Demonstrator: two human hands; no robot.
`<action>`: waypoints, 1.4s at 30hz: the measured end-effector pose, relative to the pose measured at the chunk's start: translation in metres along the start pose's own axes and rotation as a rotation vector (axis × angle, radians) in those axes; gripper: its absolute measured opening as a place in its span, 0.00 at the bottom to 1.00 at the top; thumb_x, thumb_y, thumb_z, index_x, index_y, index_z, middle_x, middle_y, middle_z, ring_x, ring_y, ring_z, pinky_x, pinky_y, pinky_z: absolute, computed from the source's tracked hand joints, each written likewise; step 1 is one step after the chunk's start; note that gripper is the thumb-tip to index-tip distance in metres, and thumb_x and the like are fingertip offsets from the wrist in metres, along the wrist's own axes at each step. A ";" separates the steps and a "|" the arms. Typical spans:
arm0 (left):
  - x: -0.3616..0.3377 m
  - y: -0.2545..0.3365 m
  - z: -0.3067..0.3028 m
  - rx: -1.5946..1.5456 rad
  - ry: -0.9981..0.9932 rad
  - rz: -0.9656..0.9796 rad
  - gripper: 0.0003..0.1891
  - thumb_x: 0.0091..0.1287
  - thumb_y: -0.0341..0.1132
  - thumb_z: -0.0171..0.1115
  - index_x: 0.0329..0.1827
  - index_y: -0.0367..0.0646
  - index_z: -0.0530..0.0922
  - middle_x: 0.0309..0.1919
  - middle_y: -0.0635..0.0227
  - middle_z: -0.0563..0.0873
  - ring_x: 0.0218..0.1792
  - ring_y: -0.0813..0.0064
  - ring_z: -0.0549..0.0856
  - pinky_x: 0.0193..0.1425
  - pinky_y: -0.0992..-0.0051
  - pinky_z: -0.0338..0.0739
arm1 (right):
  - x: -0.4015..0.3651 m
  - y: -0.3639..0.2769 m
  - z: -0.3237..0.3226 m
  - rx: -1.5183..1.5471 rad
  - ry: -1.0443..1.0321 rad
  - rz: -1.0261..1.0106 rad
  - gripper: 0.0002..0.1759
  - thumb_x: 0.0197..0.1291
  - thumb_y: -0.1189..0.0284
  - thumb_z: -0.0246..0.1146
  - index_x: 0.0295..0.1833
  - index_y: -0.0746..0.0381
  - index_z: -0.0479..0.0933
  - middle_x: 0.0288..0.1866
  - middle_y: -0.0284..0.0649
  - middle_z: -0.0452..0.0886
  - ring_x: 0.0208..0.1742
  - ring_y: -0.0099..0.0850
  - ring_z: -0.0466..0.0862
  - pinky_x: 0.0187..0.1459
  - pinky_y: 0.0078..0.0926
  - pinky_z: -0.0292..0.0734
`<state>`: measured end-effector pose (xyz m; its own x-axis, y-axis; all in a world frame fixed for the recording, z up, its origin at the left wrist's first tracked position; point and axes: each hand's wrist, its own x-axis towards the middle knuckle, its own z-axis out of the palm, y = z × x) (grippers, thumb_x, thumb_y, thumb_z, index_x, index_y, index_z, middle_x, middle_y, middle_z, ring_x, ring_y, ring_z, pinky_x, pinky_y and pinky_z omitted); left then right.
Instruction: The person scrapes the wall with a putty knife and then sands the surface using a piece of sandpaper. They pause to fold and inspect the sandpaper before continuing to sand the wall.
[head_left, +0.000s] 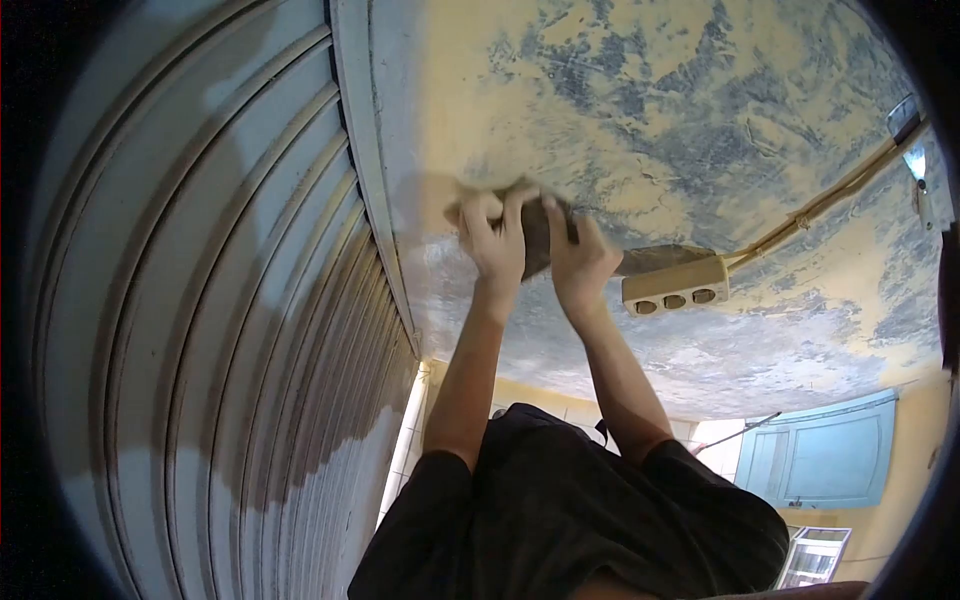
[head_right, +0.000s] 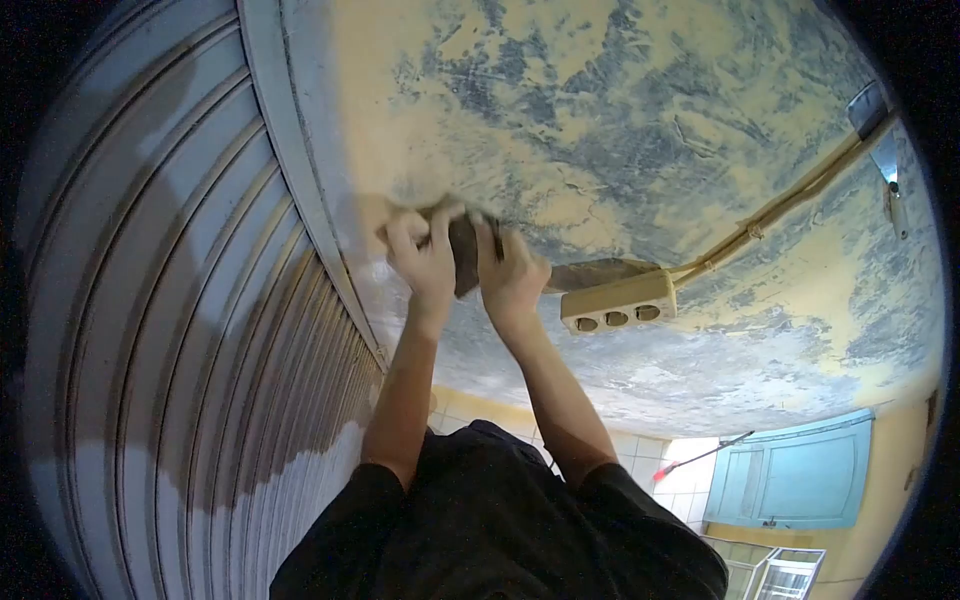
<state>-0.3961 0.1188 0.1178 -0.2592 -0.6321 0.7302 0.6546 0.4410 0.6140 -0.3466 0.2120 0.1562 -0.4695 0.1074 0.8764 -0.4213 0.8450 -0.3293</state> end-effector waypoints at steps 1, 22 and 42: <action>0.018 0.005 0.006 -0.044 -0.003 -0.018 0.19 0.55 0.25 0.83 0.31 0.46 0.73 0.21 0.75 0.72 0.27 0.72 0.69 0.36 0.71 0.68 | 0.022 -0.009 0.001 -0.027 0.057 -0.048 0.17 0.63 0.67 0.76 0.26 0.61 0.79 0.18 0.46 0.77 0.18 0.45 0.80 0.23 0.37 0.74; 0.139 0.027 0.024 -0.187 0.164 0.012 0.23 0.55 0.25 0.82 0.34 0.44 0.69 0.29 0.74 0.71 0.27 0.79 0.69 0.39 0.74 0.70 | 0.117 -0.078 0.011 0.072 0.075 -0.138 0.18 0.63 0.66 0.75 0.25 0.61 0.78 0.16 0.46 0.75 0.14 0.39 0.76 0.20 0.34 0.71; 0.150 0.041 0.024 0.019 0.141 0.185 0.22 0.56 0.27 0.82 0.33 0.42 0.69 0.25 0.74 0.67 0.24 0.76 0.66 0.34 0.74 0.70 | 0.123 -0.085 0.005 0.002 0.166 -0.132 0.22 0.63 0.64 0.75 0.22 0.62 0.75 0.18 0.49 0.77 0.17 0.46 0.77 0.22 0.37 0.72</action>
<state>-0.4250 0.0577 0.2599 -0.0335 -0.6216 0.7826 0.6682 0.5684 0.4800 -0.3722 0.1510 0.2903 -0.2756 0.0809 0.9579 -0.4726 0.8563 -0.2083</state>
